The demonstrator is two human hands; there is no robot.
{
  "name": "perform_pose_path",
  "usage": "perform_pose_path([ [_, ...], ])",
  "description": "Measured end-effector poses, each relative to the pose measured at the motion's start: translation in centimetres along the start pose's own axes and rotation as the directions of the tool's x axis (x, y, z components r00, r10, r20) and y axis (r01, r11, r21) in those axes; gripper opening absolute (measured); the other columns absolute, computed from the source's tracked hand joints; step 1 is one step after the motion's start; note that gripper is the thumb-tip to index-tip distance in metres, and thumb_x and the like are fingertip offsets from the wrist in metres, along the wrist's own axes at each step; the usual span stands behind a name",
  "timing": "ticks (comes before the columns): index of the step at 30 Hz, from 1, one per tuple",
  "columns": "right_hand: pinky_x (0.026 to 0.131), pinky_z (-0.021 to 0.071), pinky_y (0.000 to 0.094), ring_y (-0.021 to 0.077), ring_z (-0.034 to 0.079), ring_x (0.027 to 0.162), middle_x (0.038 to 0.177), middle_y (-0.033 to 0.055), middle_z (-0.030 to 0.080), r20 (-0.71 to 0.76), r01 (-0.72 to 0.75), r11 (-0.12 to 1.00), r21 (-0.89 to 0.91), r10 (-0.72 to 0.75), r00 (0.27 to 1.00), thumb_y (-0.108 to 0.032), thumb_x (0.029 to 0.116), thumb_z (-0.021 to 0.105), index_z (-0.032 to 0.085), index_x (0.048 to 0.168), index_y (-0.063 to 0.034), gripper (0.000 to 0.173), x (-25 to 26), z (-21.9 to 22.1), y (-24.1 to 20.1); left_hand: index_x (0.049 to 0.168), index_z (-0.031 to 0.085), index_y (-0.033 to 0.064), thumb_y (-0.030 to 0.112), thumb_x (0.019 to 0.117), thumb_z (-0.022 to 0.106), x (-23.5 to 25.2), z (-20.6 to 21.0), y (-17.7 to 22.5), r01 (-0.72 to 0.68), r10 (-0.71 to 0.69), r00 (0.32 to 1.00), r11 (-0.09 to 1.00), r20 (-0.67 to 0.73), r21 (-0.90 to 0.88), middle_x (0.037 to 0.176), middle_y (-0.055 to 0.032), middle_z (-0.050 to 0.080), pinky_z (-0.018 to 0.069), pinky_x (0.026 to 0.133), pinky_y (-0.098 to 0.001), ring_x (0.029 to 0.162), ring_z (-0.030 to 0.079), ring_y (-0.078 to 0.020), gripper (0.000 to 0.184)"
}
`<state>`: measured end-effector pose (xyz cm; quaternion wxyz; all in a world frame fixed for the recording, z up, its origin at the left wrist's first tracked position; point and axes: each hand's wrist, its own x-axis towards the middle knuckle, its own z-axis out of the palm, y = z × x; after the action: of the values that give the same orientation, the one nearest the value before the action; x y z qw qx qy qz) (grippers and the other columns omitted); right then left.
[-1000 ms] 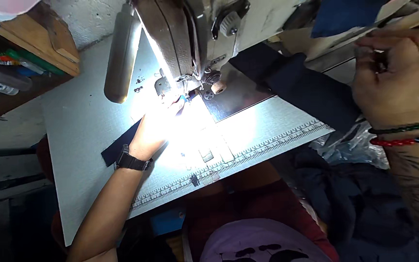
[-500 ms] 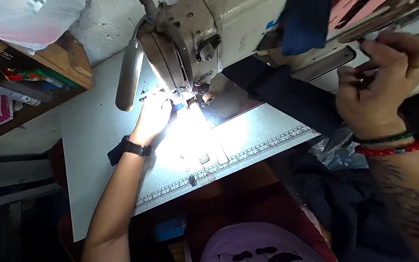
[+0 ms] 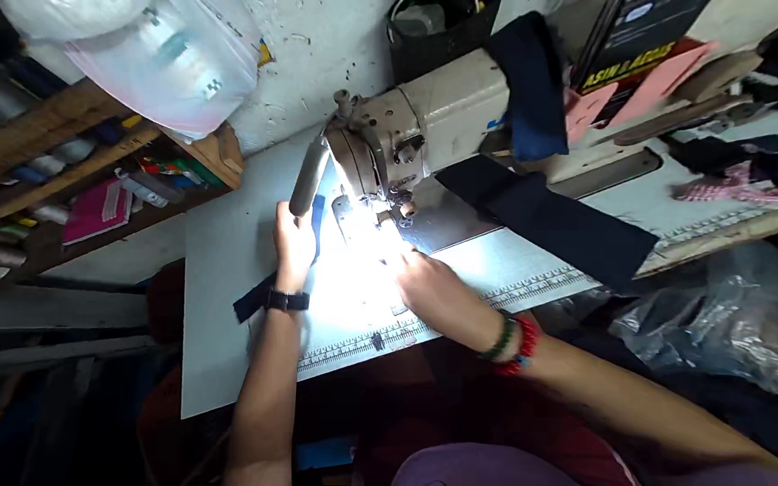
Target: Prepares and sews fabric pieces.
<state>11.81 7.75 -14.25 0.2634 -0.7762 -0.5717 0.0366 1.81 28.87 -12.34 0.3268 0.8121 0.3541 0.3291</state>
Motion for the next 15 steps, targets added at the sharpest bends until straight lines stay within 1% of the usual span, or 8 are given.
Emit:
perform_pose_path([
  [1,0.078,0.0585,0.0521,0.0404,0.07,0.094,0.105,0.026,0.067,0.017,0.021,1.0,-0.003,-0.021,1.0,0.001,0.0939,0.06,0.068,0.112,0.0085,0.021,1.4,0.4,-1.0,0.125,0.052,0.0021,0.026,0.1063,0.056,-1.8,-0.4,0.4,-0.005,0.005,1.0,1.0,-0.001,0.016,0.099,-0.0184,0.061,0.0535,0.072,-0.0445,0.082,0.062,-0.0272,0.031],
  [3,0.086,0.0545,0.0578,0.0449,0.066,0.107,0.118,0.0291,0.066,0.092,0.006,1.0,0.021,-0.008,0.996,-0.002,0.0968,0.058,0.066,0.12,0.0089,0.027,3.6,0.9,-2.3,0.123,0.052,0.0014,0.024,0.1067,0.055,-3.5,-0.5,0.5,-0.023,0.024,1.0,1.0,-0.017,0.021,0.097,-0.0184,0.061,0.0538,0.07,-0.0439,0.079,0.062,-0.0264,0.028],
  [7,0.09,0.0508,0.0612,0.0457,0.064,0.109,0.115,0.0294,0.065,0.225,-0.047,0.989,0.143,0.014,0.974,-0.012,0.1034,0.054,0.067,0.119,0.0072,0.028,4.9,1.4,-2.6,0.117,0.055,-0.0006,0.018,0.106,0.055,-4.1,-0.2,-0.7,-0.076,0.073,0.995,0.996,-0.062,-0.044,0.092,-0.0133,0.063,0.0548,0.071,-0.0362,0.077,0.063,-0.0177,0.022],
  [9,0.091,0.0504,0.0599,0.0429,0.065,0.105,0.108,0.0279,0.068,0.179,-0.095,0.952,0.291,0.043,0.983,-0.014,0.1013,0.056,0.068,0.114,0.0073,0.028,4.1,1.5,-1.6,0.119,0.056,-0.0008,0.016,0.1064,0.054,-4.5,-0.8,-0.3,-0.016,0.011,0.999,0.99,-0.034,-0.14,0.094,-0.0104,0.065,0.056,0.074,-0.0324,0.081,0.065,-0.0137,0.021],
  [10,0.09,0.0524,0.056,0.0376,0.066,0.102,0.105,0.0246,0.069,0.149,-0.143,0.909,0.391,0.09,0.985,-0.015,0.0997,0.059,0.069,0.114,0.0052,0.027,3.8,1.2,-1.0,0.119,0.056,0.0007,0.016,0.1067,0.053,-4.8,-1.2,0.4,0.05,-0.048,0.999,0.975,0.015,-0.216,0.092,-0.0073,0.065,0.0552,0.071,-0.0294,0.078,0.064,-0.0109,0.02],
  [12,0.072,0.0535,0.0386,0.0178,0.063,0.077,0.088,0.0102,0.067,0.138,-0.183,0.785,0.592,0.125,0.983,-0.018,0.1001,0.061,0.07,0.111,-0.0029,0.021,3.2,-0.3,-0.1,0.116,0.056,0.0026,0.014,0.1065,0.053,-5.7,-2.0,2.1,0.18,-0.131,0.979,0.914,0.156,-0.362,0.089,-0.0048,0.069,0.0544,0.065,-0.0258,0.072,0.065,-0.009,0.015],
  [14,0.053,0.0432,0.0184,-0.0001,0.051,0.058,0.08,-0.0036,0.065,0.249,-0.262,0.52,0.813,0.096,0.964,-0.019,0.1047,0.057,0.068,0.116,-0.0069,0.02,1.2,-1.6,0.8,0.11,0.06,0.0011,0.01,0.1019,0.06,-7.0,-1.9,3.4,0.23,-0.136,0.96,0.882,0.244,-0.412,0.082,-0.0028,0.068,0.054,0.06,-0.0239,0.066,0.064,-0.0076,0.012],
  [15,0.049,0.0385,0.015,-0.0023,0.047,0.054,0.083,-0.0047,0.067,0.321,-0.325,0.343,0.881,0.07,0.944,-0.018,0.1058,0.055,0.065,0.123,-0.0071,0.022,-0.1,-2.1,1.2,0.107,0.062,0.0008,0.007,0.0986,0.064,-7.7,-1.6,3.9,0.232,-0.121,0.955,0.875,0.272,-0.424,0.079,-0.0013,0.067,0.0538,0.061,-0.0231,0.066,0.063,-0.0065,0.011],
])
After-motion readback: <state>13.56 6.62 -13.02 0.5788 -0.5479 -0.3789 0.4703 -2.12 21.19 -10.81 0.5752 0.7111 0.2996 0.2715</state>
